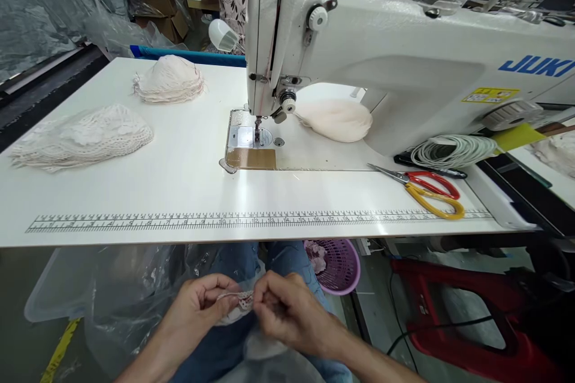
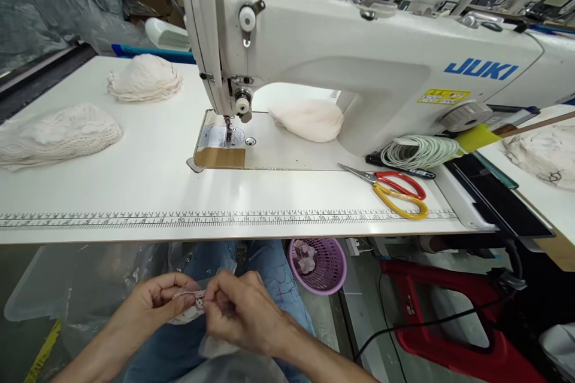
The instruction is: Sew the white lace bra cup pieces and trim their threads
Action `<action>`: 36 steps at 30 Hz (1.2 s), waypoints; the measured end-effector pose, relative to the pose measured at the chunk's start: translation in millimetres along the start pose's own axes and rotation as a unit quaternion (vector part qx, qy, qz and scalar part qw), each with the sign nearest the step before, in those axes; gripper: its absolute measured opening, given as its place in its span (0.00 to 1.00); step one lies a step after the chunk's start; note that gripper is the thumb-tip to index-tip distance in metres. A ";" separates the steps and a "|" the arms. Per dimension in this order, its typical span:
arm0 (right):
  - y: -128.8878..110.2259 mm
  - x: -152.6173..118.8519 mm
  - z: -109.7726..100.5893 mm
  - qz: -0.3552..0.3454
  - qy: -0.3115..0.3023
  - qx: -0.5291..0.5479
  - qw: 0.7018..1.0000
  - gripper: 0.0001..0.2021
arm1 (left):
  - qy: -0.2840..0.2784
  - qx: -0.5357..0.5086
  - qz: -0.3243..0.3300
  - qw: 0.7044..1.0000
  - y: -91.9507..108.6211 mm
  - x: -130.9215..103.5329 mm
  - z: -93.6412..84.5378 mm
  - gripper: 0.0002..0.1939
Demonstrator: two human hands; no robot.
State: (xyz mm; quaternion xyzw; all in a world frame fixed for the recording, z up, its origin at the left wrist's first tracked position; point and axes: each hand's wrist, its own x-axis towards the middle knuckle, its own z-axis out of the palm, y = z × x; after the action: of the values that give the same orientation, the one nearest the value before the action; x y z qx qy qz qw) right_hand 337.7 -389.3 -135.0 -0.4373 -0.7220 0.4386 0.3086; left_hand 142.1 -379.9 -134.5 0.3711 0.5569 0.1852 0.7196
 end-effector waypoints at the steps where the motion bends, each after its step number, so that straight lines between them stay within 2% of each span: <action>1: 1.2 -0.2 -3.2 0.026 0.001 0.055 0.998 0.03 | 0.001 -0.006 -0.005 1.000 -0.5 0.6 -1.1 0.21; 3: 3.1 -1.3 -10.0 0.066 0.003 0.118 0.991 0.05 | 0.006 -0.008 -0.017 1.000 -1.0 1.4 -2.7 0.22; 5: 1.9 -3.5 -15.5 0.085 -0.022 0.137 0.987 0.07 | 0.005 -0.006 -0.023 1.000 -0.4 2.4 -3.4 0.22; 8: -9.2 -8.0 -19.2 0.088 -0.101 0.177 0.975 0.08 | -0.008 -0.005 -0.015 1.000 3.3 5.9 -2.1 0.22; 10: -18.9 -9.5 -19.6 0.074 -0.163 0.240 0.954 0.10 | -0.015 -0.001 -0.003 1.000 6.9 9.3 0.6 0.21; 12: -24.9 -7.8 -19.0 0.053 -0.199 0.303 0.930 0.13 | -0.033 -0.007 0.004 0.999 10.1 11.6 4.8 0.21; 14: -24.1 -2.9 -17.5 0.037 -0.183 0.295 0.937 0.13 | -0.067 -0.030 0.001 0.997 11.9 11.0 9.2 0.21; 17: -13.3 5.8 -13.3 0.040 -0.096 0.147 0.984 0.07 | -0.101 -0.053 -0.035 0.993 11.6 5.1 12.5 0.22; 20: -4.1 10.4 -8.4 0.068 -0.070 0.046 0.994 0.04 | -0.047 -0.038 -0.088 0.994 8.9 -1.2 9.1 0.25; 23: -3.6 11.6 -5.1 0.070 -0.080 0.028 0.994 0.03 | 0.014 -0.023 -0.110 0.994 7.9 -4.5 2.6 0.25; 29: -8.0 14.1 -1.6 0.050 -0.073 0.030 0.996 0.05 | 0.020 -0.060 -0.130 0.990 10.5 -8.2 -4.6 0.21; 31: -7.9 14.8 -0.4 0.048 -0.068 0.031 0.996 0.05 | 0.010 -0.054 -0.118 0.991 10.7 -8.9 -5.3 0.20; 36: -5.8 14.7 1.0 0.060 -0.054 0.050 0.996 0.06 | -0.075 -0.030 -0.063 0.995 13.1 -11.4 -2.6 0.18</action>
State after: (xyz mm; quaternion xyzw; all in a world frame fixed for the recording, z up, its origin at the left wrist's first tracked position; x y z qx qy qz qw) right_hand 328.5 -377.8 -129.2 -0.4392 -0.6874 0.5147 0.2640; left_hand 138.0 -378.2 -117.5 0.3266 0.5179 0.1279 0.7802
